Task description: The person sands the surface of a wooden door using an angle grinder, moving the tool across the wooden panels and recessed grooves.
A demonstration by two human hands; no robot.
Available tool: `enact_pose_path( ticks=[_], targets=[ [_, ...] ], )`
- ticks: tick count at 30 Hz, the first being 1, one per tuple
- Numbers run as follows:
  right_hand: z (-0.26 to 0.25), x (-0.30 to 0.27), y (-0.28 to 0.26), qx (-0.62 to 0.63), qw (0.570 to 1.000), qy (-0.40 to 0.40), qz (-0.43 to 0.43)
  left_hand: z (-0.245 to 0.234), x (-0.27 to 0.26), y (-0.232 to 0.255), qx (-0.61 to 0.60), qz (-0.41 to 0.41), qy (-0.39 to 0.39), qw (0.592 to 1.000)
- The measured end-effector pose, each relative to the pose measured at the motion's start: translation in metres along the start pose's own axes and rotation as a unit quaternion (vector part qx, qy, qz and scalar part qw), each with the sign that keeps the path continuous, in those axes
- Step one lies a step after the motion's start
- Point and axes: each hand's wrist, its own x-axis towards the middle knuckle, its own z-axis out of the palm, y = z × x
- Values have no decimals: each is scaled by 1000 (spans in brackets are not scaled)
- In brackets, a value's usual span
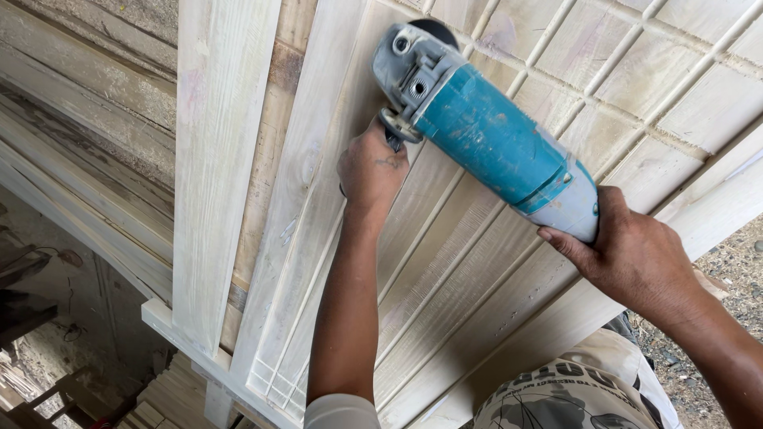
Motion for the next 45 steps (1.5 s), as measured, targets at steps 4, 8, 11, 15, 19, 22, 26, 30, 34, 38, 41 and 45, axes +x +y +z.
enact_pose_path(
  ticks=[4, 8, 11, 15, 19, 22, 26, 30, 34, 38, 41, 45],
  targets=[
    [-3, -1, 7, -8, 1000, 6, 6, 0, 10, 13, 3, 22, -10, 1000],
    [-6, 6, -6, -17, 1000, -12, 2, -7, 0, 2, 2, -3, 6, 1000],
    [3, 3, -17, -12, 999, -35, -17, -5, -23, -27, -10, -45, -2, 999],
    [15, -6, -24, -15, 997, -56, -40, 1, -49, -49, -16, -77, -1, 997],
    [25, -19, -15, -19, 996, -67, -52, 6, -76, -48, -35, -91, 13, 995],
    [29, -27, -2, -21, 997, -56, -47, 13, -77, -43, -29, -84, -14, 996],
    [29, -24, 15, -57, 998, -35, -22, 15, -59, -26, -26, -37, 0, 999],
    [34, -25, 29, -75, 996, -17, -40, 14, -56, -20, -27, -16, -8, 999],
    [47, -32, 25, -75, 997, -33, -16, 15, -73, -31, -28, -44, -19, 998],
    [72, -49, 16, -62, 996, -32, -54, 17, -111, -60, -34, -72, -21, 997],
    [92, -63, 5, -46, 995, -40, -76, 19, -140, -83, -43, -85, -16, 995],
    [117, -76, -14, -71, 992, -74, -70, 19, -180, -119, -67, -110, -14, 992]
  ],
)
